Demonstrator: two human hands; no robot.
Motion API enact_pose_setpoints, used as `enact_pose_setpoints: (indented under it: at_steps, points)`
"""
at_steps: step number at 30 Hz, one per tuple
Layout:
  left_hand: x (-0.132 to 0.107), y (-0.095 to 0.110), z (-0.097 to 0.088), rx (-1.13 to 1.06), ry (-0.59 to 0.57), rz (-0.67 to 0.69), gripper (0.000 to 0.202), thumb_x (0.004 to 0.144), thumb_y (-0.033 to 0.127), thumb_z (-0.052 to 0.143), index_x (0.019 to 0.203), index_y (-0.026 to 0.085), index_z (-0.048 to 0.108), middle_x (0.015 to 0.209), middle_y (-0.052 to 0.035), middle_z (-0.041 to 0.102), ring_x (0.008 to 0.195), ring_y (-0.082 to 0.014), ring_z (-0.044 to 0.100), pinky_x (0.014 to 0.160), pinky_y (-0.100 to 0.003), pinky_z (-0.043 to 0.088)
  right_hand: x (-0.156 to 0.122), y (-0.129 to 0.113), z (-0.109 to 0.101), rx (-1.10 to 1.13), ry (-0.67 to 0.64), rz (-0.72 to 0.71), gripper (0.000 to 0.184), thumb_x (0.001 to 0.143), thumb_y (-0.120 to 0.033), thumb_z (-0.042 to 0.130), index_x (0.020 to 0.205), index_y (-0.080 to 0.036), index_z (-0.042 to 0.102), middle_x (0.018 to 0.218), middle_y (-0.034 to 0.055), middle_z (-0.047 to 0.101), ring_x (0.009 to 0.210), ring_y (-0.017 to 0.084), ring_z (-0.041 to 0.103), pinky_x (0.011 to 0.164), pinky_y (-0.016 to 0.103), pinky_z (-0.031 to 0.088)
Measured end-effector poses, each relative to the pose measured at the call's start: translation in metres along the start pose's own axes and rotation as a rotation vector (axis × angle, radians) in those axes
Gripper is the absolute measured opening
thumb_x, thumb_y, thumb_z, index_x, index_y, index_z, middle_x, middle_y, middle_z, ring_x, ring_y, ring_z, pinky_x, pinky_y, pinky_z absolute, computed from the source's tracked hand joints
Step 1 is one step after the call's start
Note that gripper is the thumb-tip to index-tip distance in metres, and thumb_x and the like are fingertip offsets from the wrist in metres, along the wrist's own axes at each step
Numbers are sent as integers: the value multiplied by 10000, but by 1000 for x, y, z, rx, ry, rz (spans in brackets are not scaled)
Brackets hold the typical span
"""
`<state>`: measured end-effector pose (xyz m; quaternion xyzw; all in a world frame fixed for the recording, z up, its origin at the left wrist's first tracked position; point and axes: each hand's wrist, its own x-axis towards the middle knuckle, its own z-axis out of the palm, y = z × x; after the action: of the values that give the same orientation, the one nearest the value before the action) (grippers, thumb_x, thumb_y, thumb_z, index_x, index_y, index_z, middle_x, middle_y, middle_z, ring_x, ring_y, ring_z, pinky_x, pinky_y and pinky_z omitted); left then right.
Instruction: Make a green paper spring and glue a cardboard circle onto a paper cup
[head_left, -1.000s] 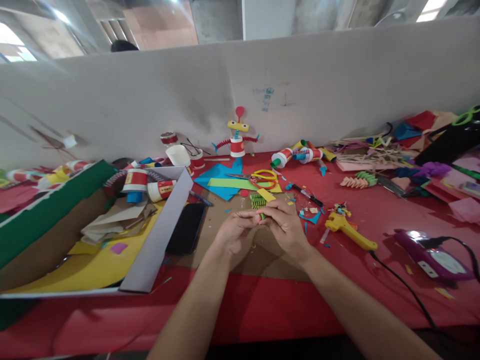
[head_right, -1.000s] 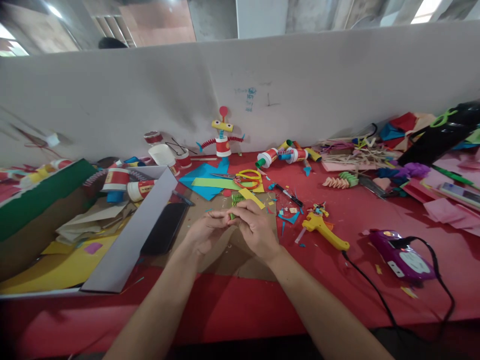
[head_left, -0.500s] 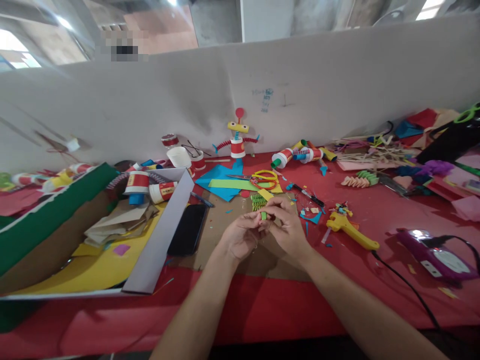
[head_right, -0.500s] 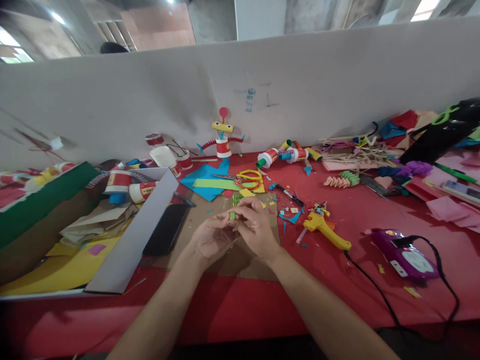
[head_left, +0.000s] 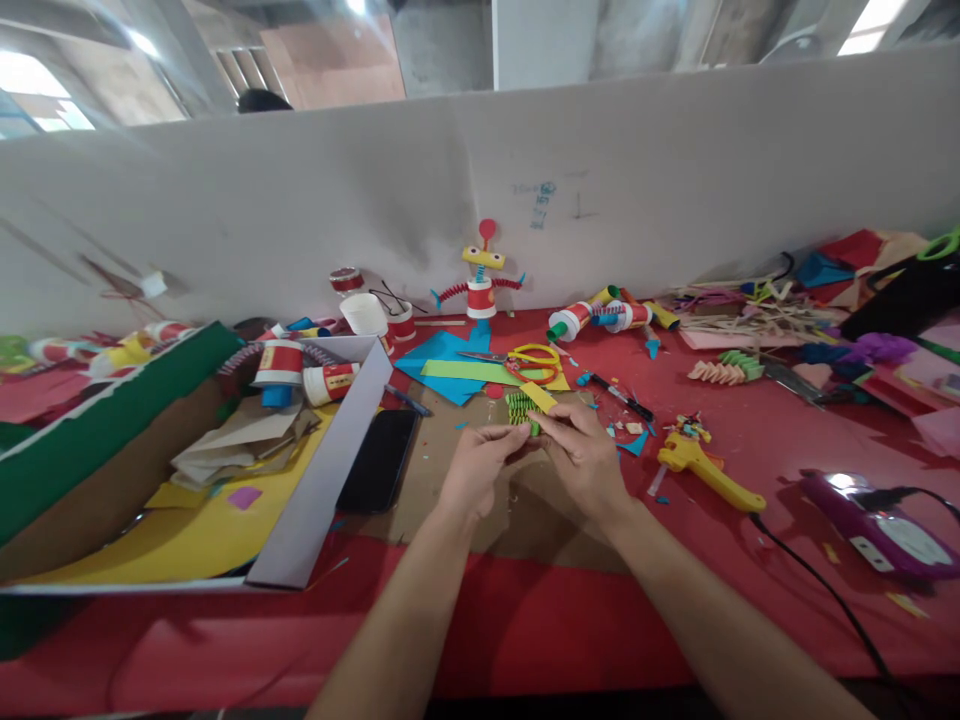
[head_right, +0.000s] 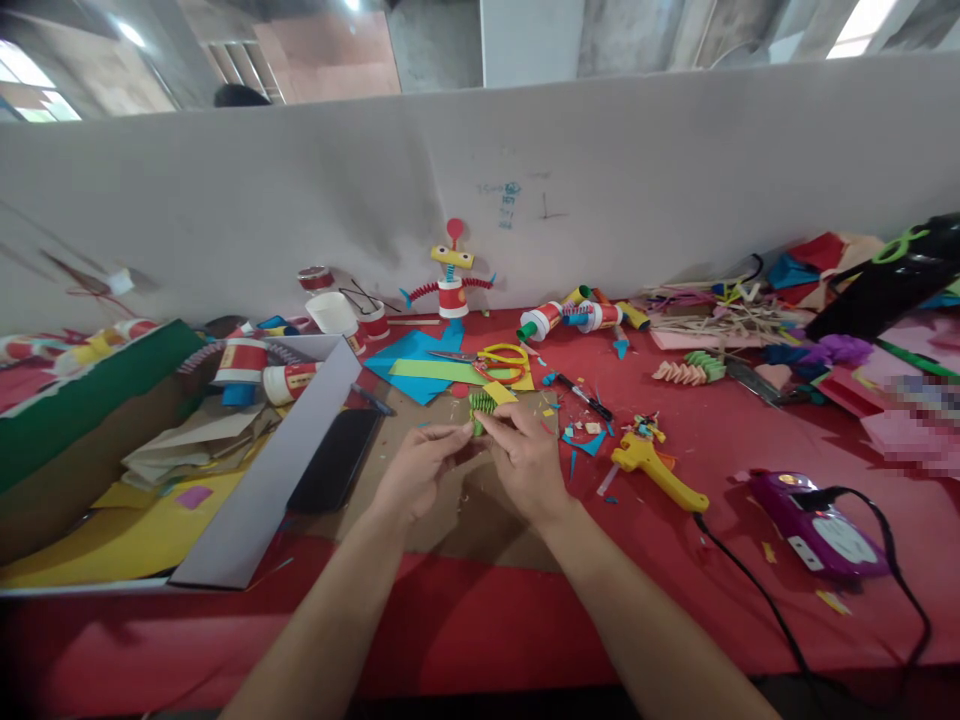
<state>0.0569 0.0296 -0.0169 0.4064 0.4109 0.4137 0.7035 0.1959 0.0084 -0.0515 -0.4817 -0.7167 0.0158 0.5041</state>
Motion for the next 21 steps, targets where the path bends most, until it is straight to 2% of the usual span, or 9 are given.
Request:
enact_pose_setpoints:
  at_steps: [5,10,15,18,21]
  points:
    - [4,-8,-3,89,27,80,213,645,321,716,728,126,740,631,-63,674,676,-155,601,763,-301,439,-4,-2,3,-22,-21,-32,327,879,-145,441,1133,-256,614,904,49,564,822,151,560,712,279,490]
    - [4,-9,0,142,1,114,242,688,357,668,744,132,737,659,-54,666,702,-153,580,732,-274,421,-8,-5,5,-160,-13,4,316,886,-171,423,1129,-236,615,894,65,580,814,173,559,729,306,481]
    - [4,-11,1,412,21,220,181,711,307,621,706,157,722,641,-5,630,644,-149,522,617,-244,370,-12,-3,9,-275,-14,-5,306,867,-174,461,1129,-207,616,891,83,589,806,192,552,726,329,467]
    - [7,-12,-5,549,50,368,177,749,269,562,731,189,719,686,-25,641,681,-181,523,655,-263,365,-11,-5,12,-182,-14,2,341,852,-157,469,1164,-211,596,913,90,585,848,203,553,751,345,471]
    - [10,-11,-12,675,107,543,166,734,195,558,800,225,708,798,-67,655,790,-230,525,782,-311,350,-6,-6,11,53,-19,116,324,835,-180,501,1133,-231,617,911,69,597,840,182,574,752,332,490]
